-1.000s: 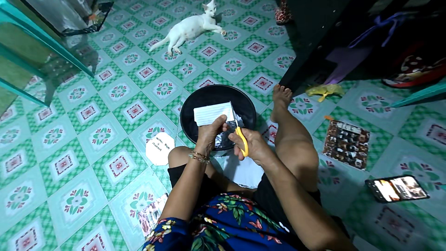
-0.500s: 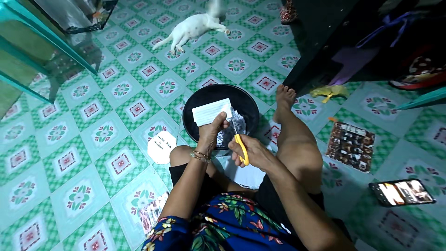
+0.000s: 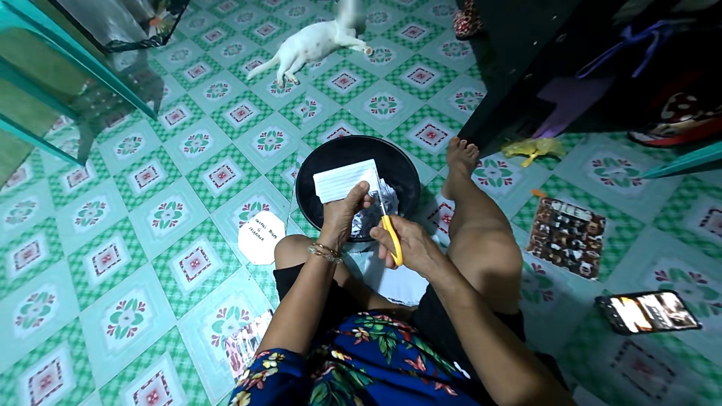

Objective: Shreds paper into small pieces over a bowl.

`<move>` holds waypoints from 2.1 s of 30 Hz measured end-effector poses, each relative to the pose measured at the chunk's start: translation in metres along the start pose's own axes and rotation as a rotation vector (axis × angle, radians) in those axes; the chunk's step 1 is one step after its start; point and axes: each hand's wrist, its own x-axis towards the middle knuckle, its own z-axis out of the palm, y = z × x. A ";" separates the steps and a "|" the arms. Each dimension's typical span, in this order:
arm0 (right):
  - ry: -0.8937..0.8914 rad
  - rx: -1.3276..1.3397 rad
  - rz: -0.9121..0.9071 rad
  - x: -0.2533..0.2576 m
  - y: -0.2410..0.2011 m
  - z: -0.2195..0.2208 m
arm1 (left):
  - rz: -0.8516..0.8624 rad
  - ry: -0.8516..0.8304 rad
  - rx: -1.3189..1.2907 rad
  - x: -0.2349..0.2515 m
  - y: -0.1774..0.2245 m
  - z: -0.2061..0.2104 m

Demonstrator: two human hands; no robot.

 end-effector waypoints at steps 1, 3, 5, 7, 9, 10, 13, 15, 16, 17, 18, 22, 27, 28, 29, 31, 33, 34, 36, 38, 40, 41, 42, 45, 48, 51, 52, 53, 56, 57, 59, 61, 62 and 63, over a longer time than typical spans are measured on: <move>0.006 -0.001 -0.002 0.000 0.000 0.000 | -0.006 -0.004 0.012 -0.001 0.000 -0.001; 0.020 0.012 -0.015 -0.001 0.001 0.002 | -0.032 -0.048 0.102 -0.008 0.003 -0.006; 0.029 0.025 -0.015 -0.001 0.001 0.004 | -0.038 -0.077 0.144 -0.012 0.004 -0.009; 0.020 0.036 0.005 0.000 -0.001 0.004 | -0.037 -0.091 0.154 -0.012 0.004 -0.009; 0.015 0.046 0.007 0.001 -0.002 0.004 | -0.035 -0.099 0.153 -0.012 0.003 -0.009; 0.016 0.046 0.000 0.001 -0.002 0.004 | -0.035 -0.100 0.154 -0.011 0.003 -0.010; 0.042 0.047 -0.021 0.001 0.000 0.004 | -0.031 -0.101 0.159 -0.010 0.002 -0.010; 0.053 0.048 -0.023 0.001 0.000 0.004 | -0.032 -0.098 0.157 -0.011 0.003 -0.010; 0.052 0.045 -0.022 0.001 -0.001 0.004 | -0.033 -0.101 0.157 -0.011 0.003 -0.010; 0.044 0.039 -0.014 0.001 -0.003 0.003 | -0.031 -0.108 0.162 -0.011 0.003 -0.010; 0.031 0.031 0.003 0.002 -0.005 0.002 | -0.027 -0.120 0.169 -0.012 0.004 -0.010; 0.037 0.031 0.018 0.004 -0.007 0.002 | -0.030 -0.137 0.176 -0.013 0.003 -0.011; 0.055 0.073 -0.013 0.004 -0.006 0.003 | -0.026 -0.132 0.182 -0.012 0.003 -0.011; 0.051 0.076 -0.001 0.005 -0.008 0.003 | -0.028 -0.133 0.186 -0.012 0.003 -0.010; 0.045 0.076 0.013 0.005 -0.010 0.003 | -0.030 -0.135 0.188 -0.013 0.003 -0.010; 0.040 0.077 0.019 0.006 -0.010 0.002 | -0.031 -0.138 0.194 -0.013 0.003 -0.011; 0.049 0.082 0.003 0.007 -0.008 0.002 | -0.035 -0.128 0.176 -0.012 0.002 -0.010; 0.052 0.085 -0.003 0.007 -0.008 0.002 | -0.035 -0.112 0.145 -0.010 0.002 -0.008; 0.050 0.096 -0.007 0.008 -0.007 0.002 | -0.028 -0.074 0.070 -0.004 0.001 -0.001; 0.047 0.109 -0.001 0.008 -0.008 0.001 | -0.031 -0.086 0.093 -0.005 0.001 -0.002; 0.046 0.113 0.005 0.009 -0.009 0.001 | -0.029 -0.098 0.097 -0.006 0.001 -0.002; 0.047 0.115 0.009 0.009 -0.009 0.000 | -0.028 -0.095 0.083 -0.006 0.001 -0.002; 0.052 0.120 0.016 0.009 -0.009 0.000 | -0.033 -0.100 0.086 -0.006 0.001 -0.003; 0.077 0.127 0.009 0.009 -0.008 0.000 | -0.035 -0.089 0.080 -0.006 0.001 -0.002; 0.079 0.133 -0.011 0.010 -0.006 -0.001 | -0.057 -0.131 0.171 -0.012 0.002 -0.010; 0.078 0.156 -0.026 0.010 -0.005 -0.002 | -0.069 -0.120 0.187 -0.013 0.003 -0.010; 0.081 0.172 -0.028 0.010 -0.005 -0.002 | -0.075 -0.113 0.193 -0.013 0.003 -0.009; 0.081 0.185 -0.026 0.010 -0.005 -0.001 | -0.076 -0.105 0.198 -0.013 0.004 -0.008; 0.025 0.174 0.028 0.007 -0.005 -0.001 | -0.056 -0.041 0.169 -0.012 0.004 -0.008; -0.011 0.151 0.053 0.005 -0.006 -0.001 | -0.046 -0.002 0.128 -0.011 0.005 -0.007; -0.080 0.071 0.084 0.002 -0.006 -0.002 | -0.014 0.093 -0.004 -0.003 0.006 -0.002; -0.120 -0.021 0.097 -0.001 -0.006 -0.002 | 0.005 0.134 -0.063 0.002 0.005 0.000; -0.129 -0.064 0.103 -0.001 -0.007 -0.001 | 0.009 0.135 -0.068 0.002 0.004 0.000; -0.136 -0.099 0.108 -0.001 -0.007 -0.001 | 0.011 0.132 -0.066 0.002 0.004 0.001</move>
